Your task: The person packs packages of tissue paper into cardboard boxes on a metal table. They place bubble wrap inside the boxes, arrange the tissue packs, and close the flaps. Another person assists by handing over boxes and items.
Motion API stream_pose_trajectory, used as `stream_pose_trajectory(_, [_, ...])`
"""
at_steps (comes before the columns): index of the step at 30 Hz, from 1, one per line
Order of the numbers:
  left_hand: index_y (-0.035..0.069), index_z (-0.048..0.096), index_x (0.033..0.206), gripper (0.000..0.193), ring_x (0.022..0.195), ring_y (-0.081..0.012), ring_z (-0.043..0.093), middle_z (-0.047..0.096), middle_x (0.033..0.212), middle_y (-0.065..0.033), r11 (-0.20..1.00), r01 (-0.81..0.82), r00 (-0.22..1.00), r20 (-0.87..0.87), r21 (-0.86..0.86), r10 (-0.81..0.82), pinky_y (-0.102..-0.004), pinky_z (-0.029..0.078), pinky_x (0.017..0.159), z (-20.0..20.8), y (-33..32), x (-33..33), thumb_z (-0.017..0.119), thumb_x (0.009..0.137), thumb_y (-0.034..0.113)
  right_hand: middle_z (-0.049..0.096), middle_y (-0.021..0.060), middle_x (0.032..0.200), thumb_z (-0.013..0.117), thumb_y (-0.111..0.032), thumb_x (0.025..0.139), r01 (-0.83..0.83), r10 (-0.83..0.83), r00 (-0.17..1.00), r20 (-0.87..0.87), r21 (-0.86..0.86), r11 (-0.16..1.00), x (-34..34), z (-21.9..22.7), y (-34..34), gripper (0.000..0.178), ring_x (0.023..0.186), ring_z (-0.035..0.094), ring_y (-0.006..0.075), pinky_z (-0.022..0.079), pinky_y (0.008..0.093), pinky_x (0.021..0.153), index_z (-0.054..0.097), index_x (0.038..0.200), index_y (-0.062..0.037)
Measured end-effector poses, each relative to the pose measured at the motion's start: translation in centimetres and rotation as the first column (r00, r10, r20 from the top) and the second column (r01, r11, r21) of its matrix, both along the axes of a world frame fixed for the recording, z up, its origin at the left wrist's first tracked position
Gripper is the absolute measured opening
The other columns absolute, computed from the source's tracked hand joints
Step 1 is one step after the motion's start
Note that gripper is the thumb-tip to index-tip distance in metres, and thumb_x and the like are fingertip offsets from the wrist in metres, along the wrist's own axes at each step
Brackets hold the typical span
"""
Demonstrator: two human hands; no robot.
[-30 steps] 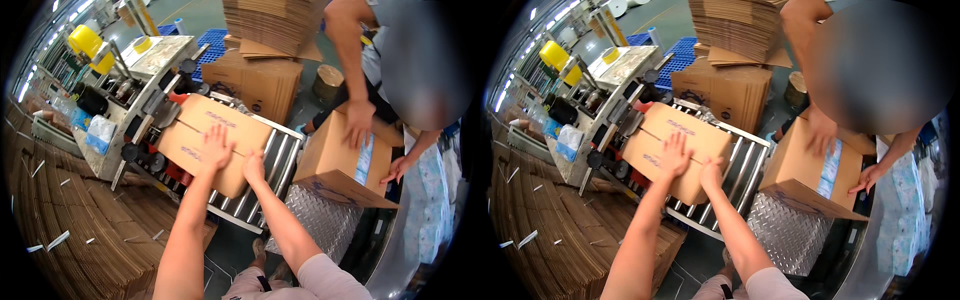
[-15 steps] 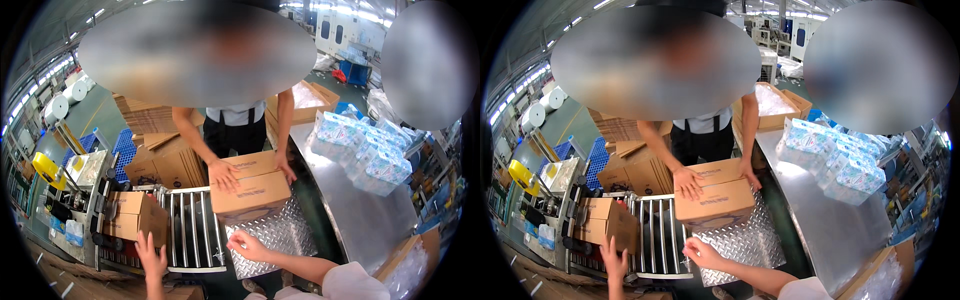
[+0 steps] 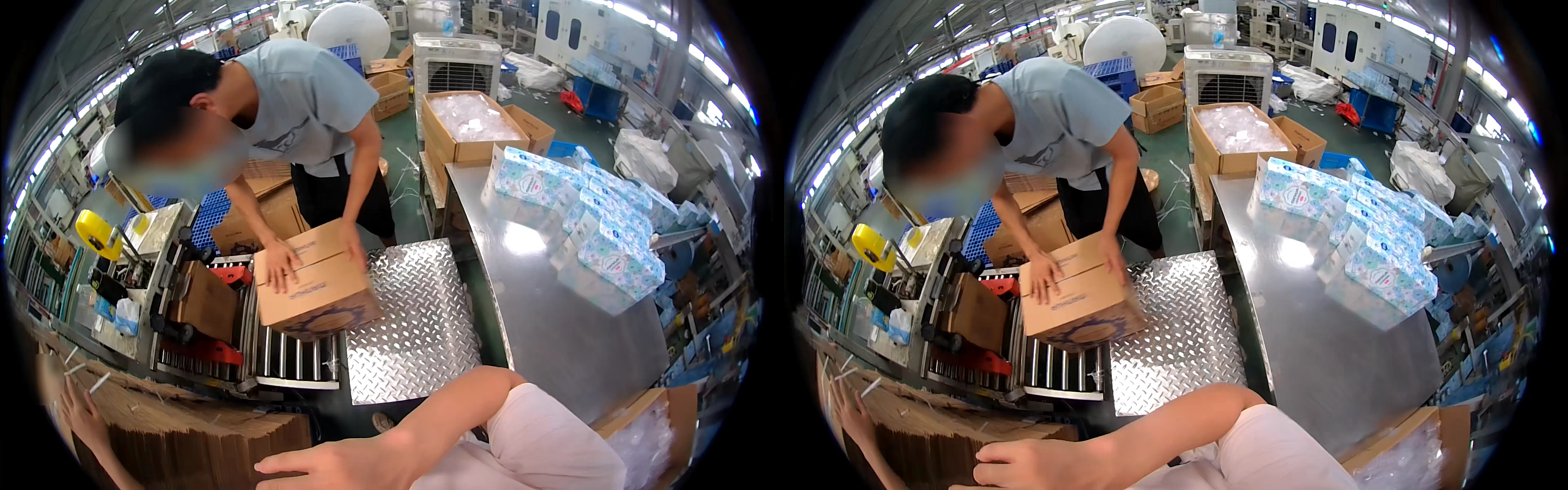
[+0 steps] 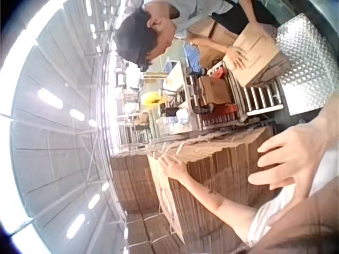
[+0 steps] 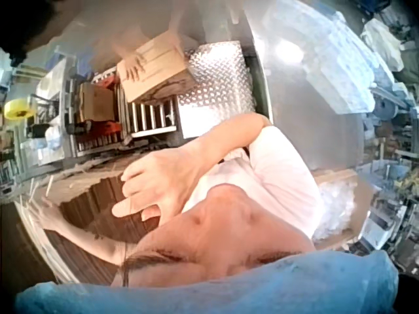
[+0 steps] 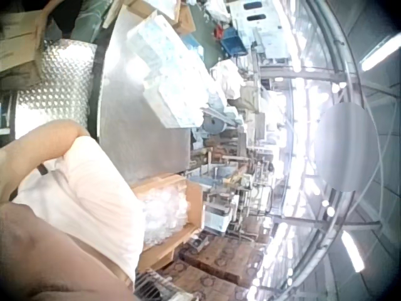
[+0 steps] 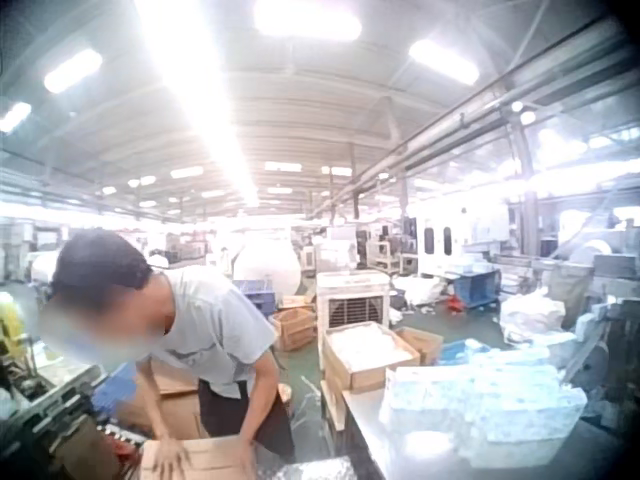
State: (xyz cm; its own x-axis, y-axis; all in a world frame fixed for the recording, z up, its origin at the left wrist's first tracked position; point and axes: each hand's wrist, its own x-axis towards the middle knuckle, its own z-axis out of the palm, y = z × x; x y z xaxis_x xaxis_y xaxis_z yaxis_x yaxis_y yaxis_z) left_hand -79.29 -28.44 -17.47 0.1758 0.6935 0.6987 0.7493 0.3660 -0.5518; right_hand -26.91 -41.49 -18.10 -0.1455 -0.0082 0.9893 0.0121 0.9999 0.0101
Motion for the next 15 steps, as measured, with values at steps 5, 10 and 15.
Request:
stream_pose_trajectory(5, [0.008, 0.041, 0.137, 0.044, 0.129, -0.0321, 0.038, 0.039, 0.142, -0.0151, 0.995, -0.067, 0.966, 0.244, -0.07, 0.082, -0.0395, 0.034, 0.103, 1.3, -1.5, 0.4, 0.047, 0.096, 0.021, 0.06, 0.0163, 0.1, 0.06, -0.005, 0.075, 0.037, -0.033, 0.999, -0.039, 0.083, 0.996, 0.6, -1.6, -2.2, 0.014, 0.06, 0.052, 0.0235, 0.049, 0.0386, 0.06, 0.051, 0.082, -0.0125])
stream_pose_trajectory(10, [0.001, 0.046, 0.13, 0.04, 0.124, -0.0334, 0.043, 0.046, 0.136, -0.0179, 0.939, 0.136, 0.85, 0.525, -0.317, 0.054, -0.0381, 0.036, 0.101, 4.9, -1.9, 0.5, 0.052, 0.093, 0.015, 0.06, 0.0174, 0.102, 0.055, -0.007, 0.08, 0.177, -0.146, 0.98, -0.135, 0.25, 0.952, 0.9, -2.3, -2.2, 0.01, 0.064, 0.054, 0.0248, 0.05, 0.0396, 0.062, 0.053, 0.087, -0.0132])
stream_pose_trajectory(15, [-0.002, 0.047, 0.128, 0.041, 0.119, -0.0324, 0.049, 0.052, 0.128, -0.0185, 0.896, 0.424, 0.668, 0.712, -0.128, -0.214, -0.0368, 0.038, 0.1, 5.3, -2.5, -4.3, 0.055, 0.091, 0.012, 0.06, 0.0184, 0.104, 0.05, -0.003, 0.081, 0.133, -0.113, 0.986, -0.125, 0.165, 0.977, 2.8, -1.4, -3.6, 0.015, 0.066, 0.054, 0.0254, 0.049, 0.0383, 0.061, 0.05, 0.09, -0.0151])
